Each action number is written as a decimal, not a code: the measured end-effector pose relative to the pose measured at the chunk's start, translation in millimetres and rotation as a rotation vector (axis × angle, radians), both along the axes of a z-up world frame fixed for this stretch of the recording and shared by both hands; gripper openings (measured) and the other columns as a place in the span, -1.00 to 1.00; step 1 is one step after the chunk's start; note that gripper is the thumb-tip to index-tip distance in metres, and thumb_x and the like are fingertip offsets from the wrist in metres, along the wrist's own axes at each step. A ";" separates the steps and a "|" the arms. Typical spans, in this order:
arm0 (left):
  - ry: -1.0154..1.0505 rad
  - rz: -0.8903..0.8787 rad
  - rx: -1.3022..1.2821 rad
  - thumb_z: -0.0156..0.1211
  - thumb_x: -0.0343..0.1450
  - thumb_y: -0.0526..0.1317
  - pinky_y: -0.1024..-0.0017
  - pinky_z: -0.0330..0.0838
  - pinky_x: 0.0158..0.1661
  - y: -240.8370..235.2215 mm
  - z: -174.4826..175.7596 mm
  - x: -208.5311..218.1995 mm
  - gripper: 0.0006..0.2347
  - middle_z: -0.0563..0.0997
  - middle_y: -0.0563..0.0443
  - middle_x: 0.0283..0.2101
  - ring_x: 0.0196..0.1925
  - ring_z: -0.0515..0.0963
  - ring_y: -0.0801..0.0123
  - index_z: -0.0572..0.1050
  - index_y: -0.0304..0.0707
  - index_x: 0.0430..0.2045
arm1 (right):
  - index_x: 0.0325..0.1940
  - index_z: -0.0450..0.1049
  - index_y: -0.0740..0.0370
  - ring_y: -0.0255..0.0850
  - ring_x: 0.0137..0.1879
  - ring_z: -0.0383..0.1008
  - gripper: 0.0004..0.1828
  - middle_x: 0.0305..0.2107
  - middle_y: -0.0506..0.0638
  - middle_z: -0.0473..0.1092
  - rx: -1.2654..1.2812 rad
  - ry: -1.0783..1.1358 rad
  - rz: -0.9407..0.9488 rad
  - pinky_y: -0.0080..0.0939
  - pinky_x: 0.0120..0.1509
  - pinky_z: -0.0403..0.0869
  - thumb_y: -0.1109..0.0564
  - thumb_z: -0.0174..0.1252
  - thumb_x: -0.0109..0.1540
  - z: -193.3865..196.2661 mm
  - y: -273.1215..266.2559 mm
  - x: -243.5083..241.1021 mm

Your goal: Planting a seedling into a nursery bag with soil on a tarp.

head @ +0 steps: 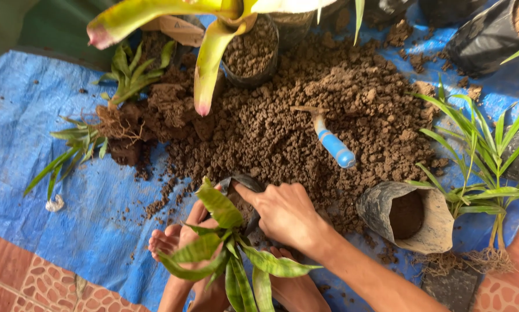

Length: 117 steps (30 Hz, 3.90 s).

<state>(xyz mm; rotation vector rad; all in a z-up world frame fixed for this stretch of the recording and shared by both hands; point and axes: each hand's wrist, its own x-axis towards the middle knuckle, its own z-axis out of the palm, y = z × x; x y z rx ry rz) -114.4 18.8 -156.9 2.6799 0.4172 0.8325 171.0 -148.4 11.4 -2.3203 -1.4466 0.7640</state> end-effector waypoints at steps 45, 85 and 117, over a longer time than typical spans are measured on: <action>0.231 -0.234 -1.092 0.48 0.14 -0.08 -0.22 -0.08 0.46 6.2 148.9 96.1 -0.26 0.01 -0.26 0.56 0.59 0.02 -0.14 0.36 -0.14 0.27 | -0.28 0.64 0.19 -0.38 -0.63 0.44 -0.83 -0.54 -0.12 0.59 0.492 -0.065 -0.540 -0.35 -0.56 0.38 0.28 0.30 0.05 48.3 -61.3 -8.6; 0.424 -0.018 -1.363 -0.23 0.52 0.08 0.45 0.27 -0.21 26.0 142.1 144.7 -0.49 0.46 0.09 -0.21 -0.20 0.42 0.47 0.52 -0.27 0.16 | 0.03 0.61 0.18 0.15 0.37 0.38 -0.60 0.34 0.29 0.26 0.469 0.187 -0.423 0.06 0.25 0.44 0.08 0.32 0.11 -24.7 -42.2 -82.0; 0.140 -0.036 -1.038 0.34 0.31 -0.21 0.52 0.48 -0.42 19.6 133.5 119.4 -0.77 0.78 0.03 -0.25 -0.44 0.61 0.47 0.69 -0.33 -0.23 | 0.14 0.51 -0.08 0.11 -0.22 0.58 -0.25 -0.17 0.06 0.54 -0.035 0.030 -0.458 0.12 -0.18 0.48 -0.56 -0.12 0.16 17.6 -11.4 -106.1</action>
